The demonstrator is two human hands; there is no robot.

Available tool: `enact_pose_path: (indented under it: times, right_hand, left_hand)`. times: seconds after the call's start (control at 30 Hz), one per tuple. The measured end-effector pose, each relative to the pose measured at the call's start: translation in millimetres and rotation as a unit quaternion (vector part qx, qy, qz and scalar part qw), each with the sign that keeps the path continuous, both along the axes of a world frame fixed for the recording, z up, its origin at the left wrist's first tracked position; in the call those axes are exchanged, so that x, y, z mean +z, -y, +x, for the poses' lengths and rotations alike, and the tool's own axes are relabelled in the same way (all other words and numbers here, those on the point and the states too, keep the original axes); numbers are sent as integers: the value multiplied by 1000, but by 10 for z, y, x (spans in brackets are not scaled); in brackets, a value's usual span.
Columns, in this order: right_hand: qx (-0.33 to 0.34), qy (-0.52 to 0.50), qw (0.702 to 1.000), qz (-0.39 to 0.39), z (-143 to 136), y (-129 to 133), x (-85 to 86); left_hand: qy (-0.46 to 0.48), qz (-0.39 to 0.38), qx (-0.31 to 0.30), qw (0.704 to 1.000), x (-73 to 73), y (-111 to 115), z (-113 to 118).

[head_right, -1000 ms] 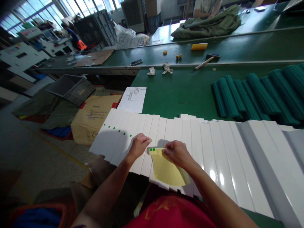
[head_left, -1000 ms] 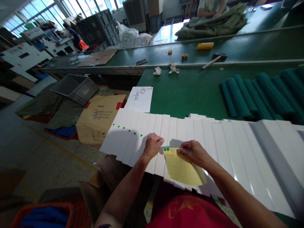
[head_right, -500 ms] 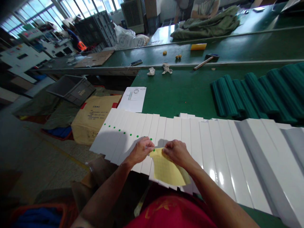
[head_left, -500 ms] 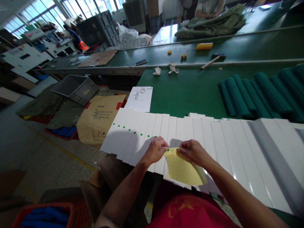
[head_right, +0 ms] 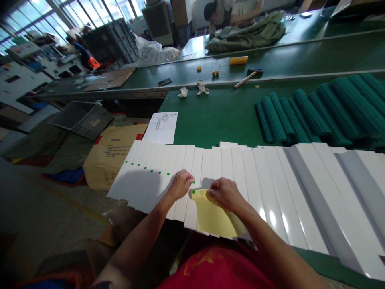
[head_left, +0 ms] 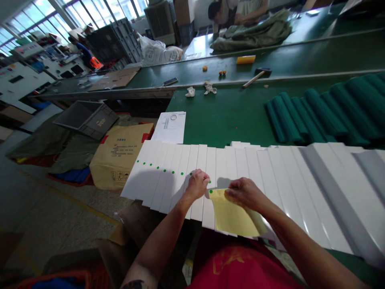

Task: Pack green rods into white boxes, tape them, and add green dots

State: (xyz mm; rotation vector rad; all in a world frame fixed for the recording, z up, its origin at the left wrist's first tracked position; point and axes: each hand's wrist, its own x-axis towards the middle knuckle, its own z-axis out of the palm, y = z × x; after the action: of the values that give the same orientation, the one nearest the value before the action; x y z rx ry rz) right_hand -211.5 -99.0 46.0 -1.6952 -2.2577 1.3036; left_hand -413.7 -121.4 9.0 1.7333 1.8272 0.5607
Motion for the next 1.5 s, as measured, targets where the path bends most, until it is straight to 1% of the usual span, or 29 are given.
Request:
enact_pose_path:
  times: [0.1,0.23,0.37,0.43,0.53,0.6,0.73,0.8,0.9,1.03,1.13,1.2,1.3,1.5]
  right_hand:
    - [-2,-1,1000,6,47,14,-2]
    - [-10,-5,1000,-6,89,25,-11]
    - [-23,-22,999,-15,124,35,-38]
    - [-30,-37,999,-14,147,43,-53]
    - [-42,-61,997,-12,184,54,-65]
    - [-49,-73,996,-13,207,58,-63]
    - [-60,-84,995,-16,241,57,-59]
    - [-62,-84,994,-15,250,58,-69]
    - [-55,-76,995,-12,254,62,-93]
    - [-43,-60,997,-6,259,68,-111]
    - [-46,-37,998,-5,291,66,-114]
    - [-52,-22,998,-4,328,65,-117]
    - [-59,-15,998,-7,395,68,-118]
    - [-71,-21,997,-14,495,101,-103]
  left_hand:
    - [-35,3,4,999,-62,6,35]
    - [-73,13,14,997,-138,27,87]
    - [-94,27,29,995,-162,81,154]
    - [-98,36,41,994,-137,107,168]
    - [-89,38,49,994,-57,129,140]
    - [-63,26,25,997,9,141,101]
    - [14,-5,-49,999,112,194,48]
    - [45,-14,-62,997,133,224,53]
    - [73,-16,-59,995,141,253,91]
    - [93,-7,-55,994,163,269,154]
    - [101,3,-61,993,179,273,191]
    - [106,5,-64,992,166,261,215]
    - [103,5,-50,993,101,208,264]
    - [39,15,-4,999,-67,63,388]
